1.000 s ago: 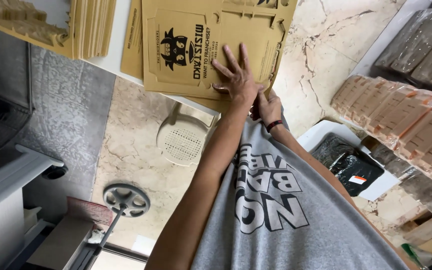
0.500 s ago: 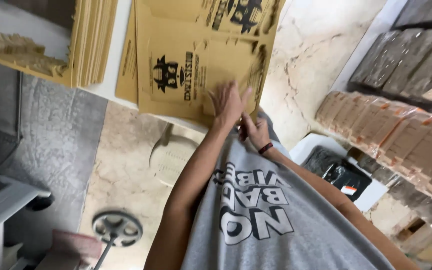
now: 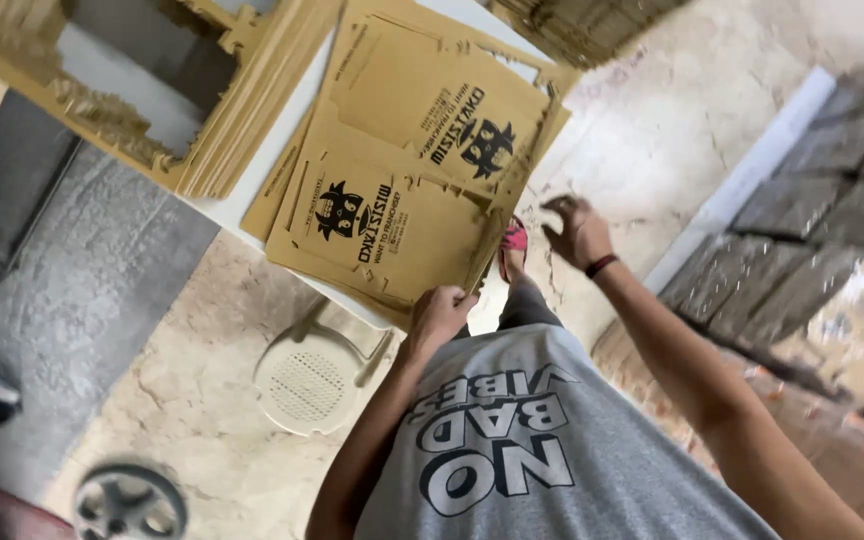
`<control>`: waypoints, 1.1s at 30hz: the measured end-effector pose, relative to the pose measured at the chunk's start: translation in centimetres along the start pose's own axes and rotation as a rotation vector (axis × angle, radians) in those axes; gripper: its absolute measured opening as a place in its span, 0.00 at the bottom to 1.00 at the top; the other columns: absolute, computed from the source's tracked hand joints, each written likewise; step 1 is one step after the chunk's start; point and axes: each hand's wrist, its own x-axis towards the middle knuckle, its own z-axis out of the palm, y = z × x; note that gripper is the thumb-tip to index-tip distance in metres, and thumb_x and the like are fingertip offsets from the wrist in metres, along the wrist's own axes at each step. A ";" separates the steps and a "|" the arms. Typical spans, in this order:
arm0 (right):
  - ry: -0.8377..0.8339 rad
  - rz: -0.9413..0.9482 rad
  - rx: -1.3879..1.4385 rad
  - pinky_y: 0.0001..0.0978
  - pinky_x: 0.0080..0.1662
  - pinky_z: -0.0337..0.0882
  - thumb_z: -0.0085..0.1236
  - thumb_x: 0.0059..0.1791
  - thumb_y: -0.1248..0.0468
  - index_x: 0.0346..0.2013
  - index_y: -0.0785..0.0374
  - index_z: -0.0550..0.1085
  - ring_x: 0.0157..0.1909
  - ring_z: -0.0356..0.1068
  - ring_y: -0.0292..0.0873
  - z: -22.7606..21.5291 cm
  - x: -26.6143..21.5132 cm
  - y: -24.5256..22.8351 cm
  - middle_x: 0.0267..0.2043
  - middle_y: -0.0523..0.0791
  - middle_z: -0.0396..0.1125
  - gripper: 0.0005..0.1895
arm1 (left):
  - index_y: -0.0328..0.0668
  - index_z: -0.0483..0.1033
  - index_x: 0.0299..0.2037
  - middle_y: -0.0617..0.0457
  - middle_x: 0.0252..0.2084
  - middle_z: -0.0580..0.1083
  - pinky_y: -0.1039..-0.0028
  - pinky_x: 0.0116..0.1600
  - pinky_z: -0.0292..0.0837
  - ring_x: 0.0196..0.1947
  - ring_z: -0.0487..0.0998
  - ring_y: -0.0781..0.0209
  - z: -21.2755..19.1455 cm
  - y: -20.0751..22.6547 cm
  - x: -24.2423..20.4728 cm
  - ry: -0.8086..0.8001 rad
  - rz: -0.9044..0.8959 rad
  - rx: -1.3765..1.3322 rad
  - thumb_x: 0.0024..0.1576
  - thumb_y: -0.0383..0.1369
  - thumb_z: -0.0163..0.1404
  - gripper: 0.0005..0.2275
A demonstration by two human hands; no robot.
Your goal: The person assembles flat cardboard boxes by hand. They fold the side flaps and tuck the tabs into slots to form the box structure, repeating the process for multiple units.
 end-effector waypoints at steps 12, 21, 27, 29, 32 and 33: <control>-0.323 -0.755 -0.848 0.60 0.76 0.41 0.56 0.47 0.51 0.52 0.39 0.77 0.71 0.60 0.40 -7.4 22.1 4.9 0.63 0.32 0.65 0.18 | 0.37 0.80 0.35 0.40 0.37 0.81 0.29 0.71 0.40 0.49 0.78 0.28 2.4 -0.8 -1.9 0.129 -0.034 0.023 0.63 0.44 0.49 0.17; -0.206 -1.085 -0.936 0.71 0.76 0.35 0.48 0.45 0.54 0.37 0.36 0.77 0.62 0.65 0.31 -10.2 24.3 4.2 0.48 0.24 0.71 0.11 | 0.49 0.79 0.49 0.50 0.42 0.81 0.35 0.75 0.37 0.52 0.80 0.48 6.2 0.1 0.5 0.184 -0.185 0.316 0.62 0.47 0.48 0.15; -0.050 -1.328 -0.753 0.67 0.78 0.41 0.50 0.46 0.53 0.26 0.43 0.71 0.53 0.64 0.32 -8.5 26.7 6.4 0.38 0.28 0.65 0.05 | 0.56 0.79 0.43 0.58 0.37 0.82 0.41 0.78 0.31 0.54 0.78 0.61 5.3 3.8 -1.2 0.401 -0.176 0.441 0.58 0.45 0.52 0.10; -0.055 -1.360 -0.714 0.66 0.78 0.42 0.53 0.44 0.53 0.26 0.44 0.72 0.52 0.65 0.33 -6.1 27.8 8.5 0.37 0.29 0.66 0.04 | 0.53 0.75 0.52 0.57 0.42 0.82 0.39 0.77 0.34 0.57 0.76 0.60 7.2 1.3 -0.2 0.497 -0.126 0.451 0.56 0.44 0.55 0.16; -0.080 -1.421 -0.554 0.65 0.75 0.48 0.59 0.39 0.53 0.24 0.45 0.73 0.51 0.67 0.37 -6.7 27.4 7.6 0.37 0.32 0.68 0.05 | 0.50 0.71 0.62 0.53 0.44 0.82 0.37 0.76 0.39 0.61 0.75 0.57 8.3 0.5 -0.2 0.638 -0.092 0.427 0.52 0.47 0.60 0.28; -0.100 -1.426 -0.446 0.65 0.73 0.51 0.63 0.37 0.52 0.22 0.46 0.74 0.52 0.68 0.40 -7.5 27.0 6.6 0.38 0.35 0.69 0.07 | 0.49 0.69 0.65 0.49 0.42 0.82 0.36 0.75 0.40 0.61 0.75 0.54 8.2 0.6 -0.5 0.675 -0.085 0.399 0.50 0.50 0.61 0.32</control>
